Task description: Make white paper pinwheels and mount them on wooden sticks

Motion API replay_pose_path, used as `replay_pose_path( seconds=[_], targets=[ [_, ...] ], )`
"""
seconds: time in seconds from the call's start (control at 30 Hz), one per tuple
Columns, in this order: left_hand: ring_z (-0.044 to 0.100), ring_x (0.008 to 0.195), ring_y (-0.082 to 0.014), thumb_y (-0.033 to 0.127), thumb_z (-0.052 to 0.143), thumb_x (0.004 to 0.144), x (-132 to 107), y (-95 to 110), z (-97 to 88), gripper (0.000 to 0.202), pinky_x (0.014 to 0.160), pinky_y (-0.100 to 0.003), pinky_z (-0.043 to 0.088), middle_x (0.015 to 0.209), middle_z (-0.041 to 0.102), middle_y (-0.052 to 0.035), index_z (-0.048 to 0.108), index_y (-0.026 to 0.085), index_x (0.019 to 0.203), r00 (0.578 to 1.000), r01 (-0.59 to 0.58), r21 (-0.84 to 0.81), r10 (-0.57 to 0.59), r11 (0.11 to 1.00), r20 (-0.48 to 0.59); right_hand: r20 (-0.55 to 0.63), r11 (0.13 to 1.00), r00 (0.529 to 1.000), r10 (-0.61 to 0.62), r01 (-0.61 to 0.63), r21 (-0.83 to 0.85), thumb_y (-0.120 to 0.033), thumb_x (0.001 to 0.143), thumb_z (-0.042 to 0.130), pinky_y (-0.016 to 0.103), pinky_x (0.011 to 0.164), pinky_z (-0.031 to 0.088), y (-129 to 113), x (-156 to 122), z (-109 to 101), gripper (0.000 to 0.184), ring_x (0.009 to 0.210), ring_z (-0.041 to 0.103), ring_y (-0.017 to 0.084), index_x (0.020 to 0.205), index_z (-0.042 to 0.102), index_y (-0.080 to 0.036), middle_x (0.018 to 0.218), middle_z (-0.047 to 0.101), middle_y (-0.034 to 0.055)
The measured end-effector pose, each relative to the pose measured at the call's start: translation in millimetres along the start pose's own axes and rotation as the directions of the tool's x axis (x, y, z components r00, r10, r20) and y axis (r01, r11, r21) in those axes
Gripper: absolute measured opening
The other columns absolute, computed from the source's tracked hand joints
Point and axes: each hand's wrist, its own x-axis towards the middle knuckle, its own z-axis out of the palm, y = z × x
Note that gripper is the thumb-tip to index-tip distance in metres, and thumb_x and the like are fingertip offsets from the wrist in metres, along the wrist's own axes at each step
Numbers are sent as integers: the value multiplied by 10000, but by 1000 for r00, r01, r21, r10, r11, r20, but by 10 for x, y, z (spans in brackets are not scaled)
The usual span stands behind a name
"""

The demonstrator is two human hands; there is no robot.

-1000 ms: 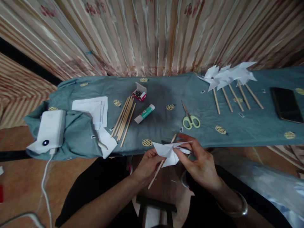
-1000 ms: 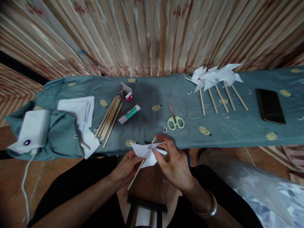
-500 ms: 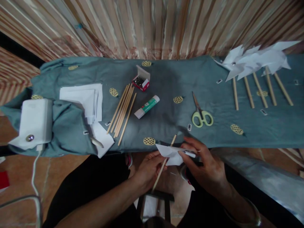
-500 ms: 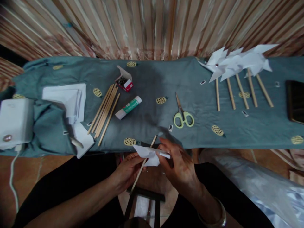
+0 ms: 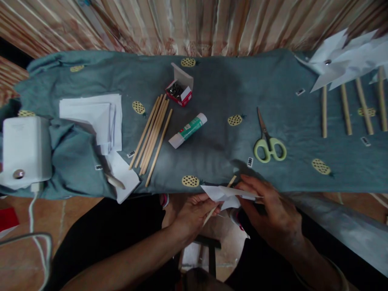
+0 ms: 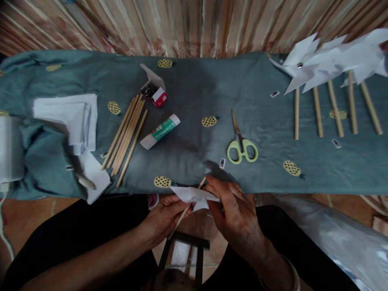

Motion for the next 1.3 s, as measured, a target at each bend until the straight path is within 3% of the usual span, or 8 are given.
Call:
replay_pose_path(
  seconds=[0.27,0.57,0.87,1.13,1.3],
  targets=[
    [539,601,-84,376,888,541,45,-49,-45,299,640,-221,438,679,709,-46,771,146,693,1000,-11,25,11,1000,-8,29,1000,1000,0,-1,14,-91,875,582,295,744,583,-1,44,-39,617,832,737,201,1438,386,-250,949,771,25],
    [543,597,-84,385,890,532,79,-82,-82,268,634,-220,430,648,707,-25,773,189,672,1000,-26,29,26,999,-4,65,999,997,35,-37,34,-77,883,563,315,740,586,31,42,-23,669,859,730,209,1477,332,-281,972,763,14],
    [549,601,-93,400,898,503,122,-117,-102,275,660,-227,431,589,680,-15,756,187,600,1000,-21,45,22,999,-19,90,998,996,25,-31,64,-176,917,564,329,739,594,62,31,-47,592,874,728,214,1458,348,-276,954,761,28],
    [553,596,-107,367,885,509,113,-119,-116,240,669,-249,438,611,691,-13,737,192,584,999,-17,59,20,998,-43,91,996,995,34,-41,82,-210,915,578,312,740,592,58,34,-47,523,870,720,205,1410,416,-257,946,756,34],
    [526,571,-105,327,843,545,109,-111,-116,204,687,-264,441,568,652,2,702,179,539,999,1,96,4,995,-51,41,997,999,-4,1,83,-195,901,602,279,762,582,62,35,-50,449,845,713,188,1336,496,-166,915,754,57]
  ],
)
